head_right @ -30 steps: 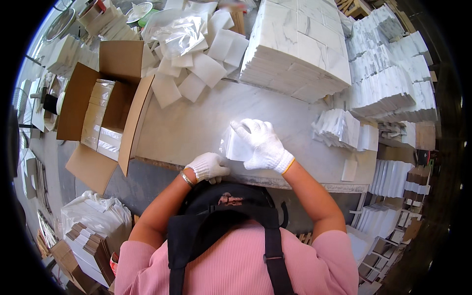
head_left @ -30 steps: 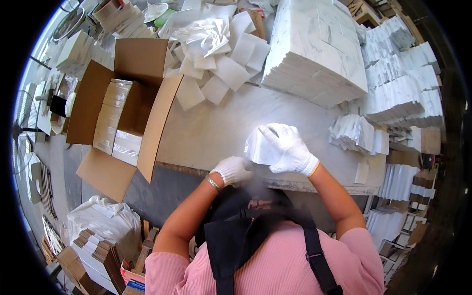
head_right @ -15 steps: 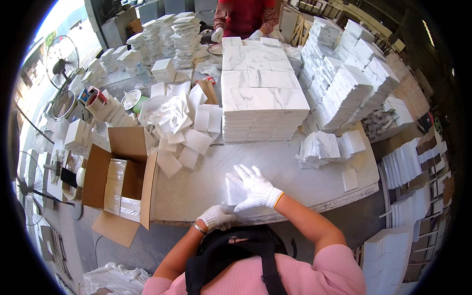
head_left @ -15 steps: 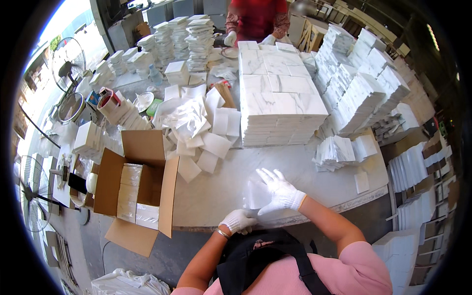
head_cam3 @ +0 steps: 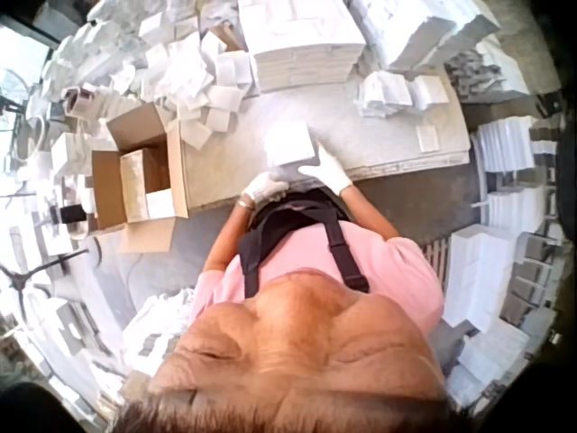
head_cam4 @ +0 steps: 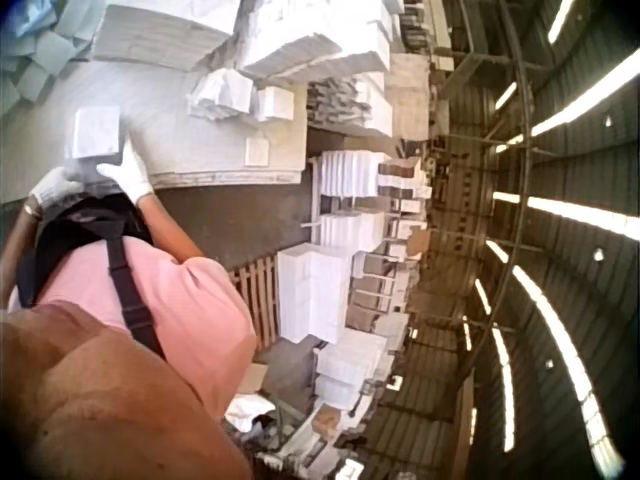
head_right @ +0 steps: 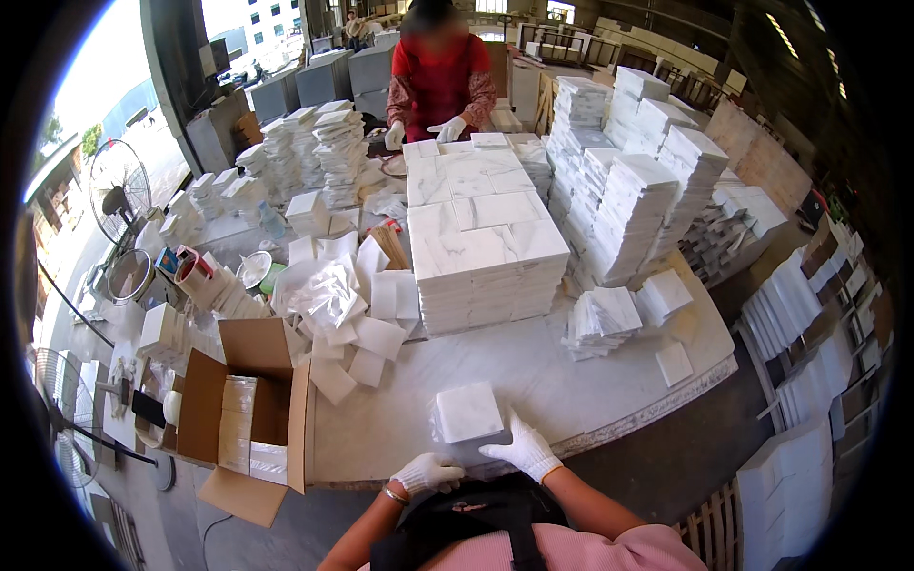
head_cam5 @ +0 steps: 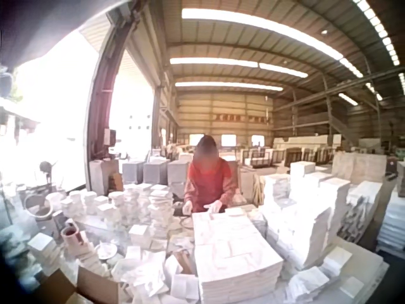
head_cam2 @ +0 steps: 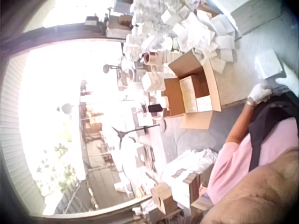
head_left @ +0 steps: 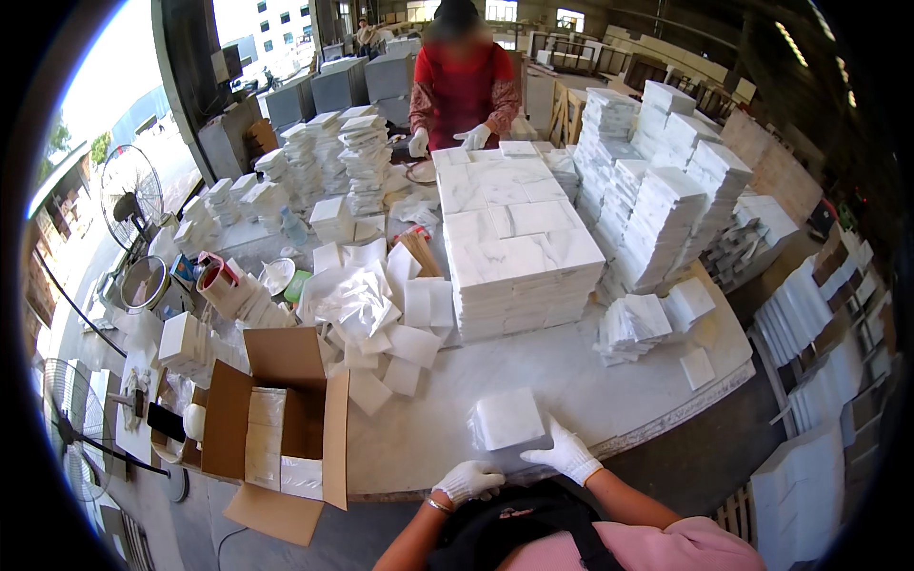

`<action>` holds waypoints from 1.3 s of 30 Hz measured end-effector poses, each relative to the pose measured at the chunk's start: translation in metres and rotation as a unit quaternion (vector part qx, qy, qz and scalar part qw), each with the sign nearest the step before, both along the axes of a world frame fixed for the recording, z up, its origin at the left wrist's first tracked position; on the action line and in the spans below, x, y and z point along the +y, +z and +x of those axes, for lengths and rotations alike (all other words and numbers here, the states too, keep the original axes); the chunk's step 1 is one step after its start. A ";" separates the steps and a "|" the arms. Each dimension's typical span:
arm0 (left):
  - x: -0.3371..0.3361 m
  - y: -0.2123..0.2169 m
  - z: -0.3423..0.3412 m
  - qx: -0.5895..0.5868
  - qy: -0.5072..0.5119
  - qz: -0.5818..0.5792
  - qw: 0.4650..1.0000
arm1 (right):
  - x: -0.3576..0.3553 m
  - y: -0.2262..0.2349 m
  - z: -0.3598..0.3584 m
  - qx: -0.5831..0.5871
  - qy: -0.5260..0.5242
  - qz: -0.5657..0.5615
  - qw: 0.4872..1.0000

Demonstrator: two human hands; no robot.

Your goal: The person repeatedly picks white rectangular blocks from a stack, places each into a clear plastic bag, and sets the bagged items into a cardboard box. The person also handles empty plastic bags and stacks of blocks on the table.

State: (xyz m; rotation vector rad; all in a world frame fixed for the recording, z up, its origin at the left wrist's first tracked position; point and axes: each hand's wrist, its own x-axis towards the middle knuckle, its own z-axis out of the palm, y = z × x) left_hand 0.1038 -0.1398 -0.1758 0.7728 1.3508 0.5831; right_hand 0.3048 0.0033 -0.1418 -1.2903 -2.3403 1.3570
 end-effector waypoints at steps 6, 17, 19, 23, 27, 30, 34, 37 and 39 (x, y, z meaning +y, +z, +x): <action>-0.012 0.015 0.005 -0.084 0.044 0.009 0.995 | -0.013 -0.015 0.018 0.082 -0.054 -0.264 0.959; -0.011 0.020 0.010 -0.445 0.247 0.010 0.861 | 0.007 -0.012 0.027 0.207 -0.122 -0.611 0.754; -0.010 0.020 0.008 -0.509 0.284 0.047 0.811 | 0.007 0.001 0.018 0.257 -0.155 -0.666 0.683; 0.001 0.043 0.011 -0.446 0.344 0.119 0.818 | 0.006 0.029 -0.004 0.300 -0.151 -0.628 0.702; 0.011 0.057 0.026 -0.108 0.221 0.301 0.921 | 0.010 0.036 -0.011 0.366 -0.132 -0.606 0.694; 0.013 0.083 0.031 0.187 0.048 0.424 0.885 | 0.019 0.030 -0.012 0.334 -0.127 -0.569 0.741; 0.035 0.059 0.036 0.358 -0.030 0.523 0.773 | 0.038 0.019 -0.021 0.339 -0.099 -0.529 0.772; 0.045 0.048 0.033 0.397 -0.048 0.496 0.770 | 0.046 0.029 -0.026 0.309 -0.098 -0.490 0.809; 0.049 0.044 0.021 0.433 -0.017 0.495 0.753 | 0.052 0.044 -0.025 0.263 -0.097 -0.462 0.842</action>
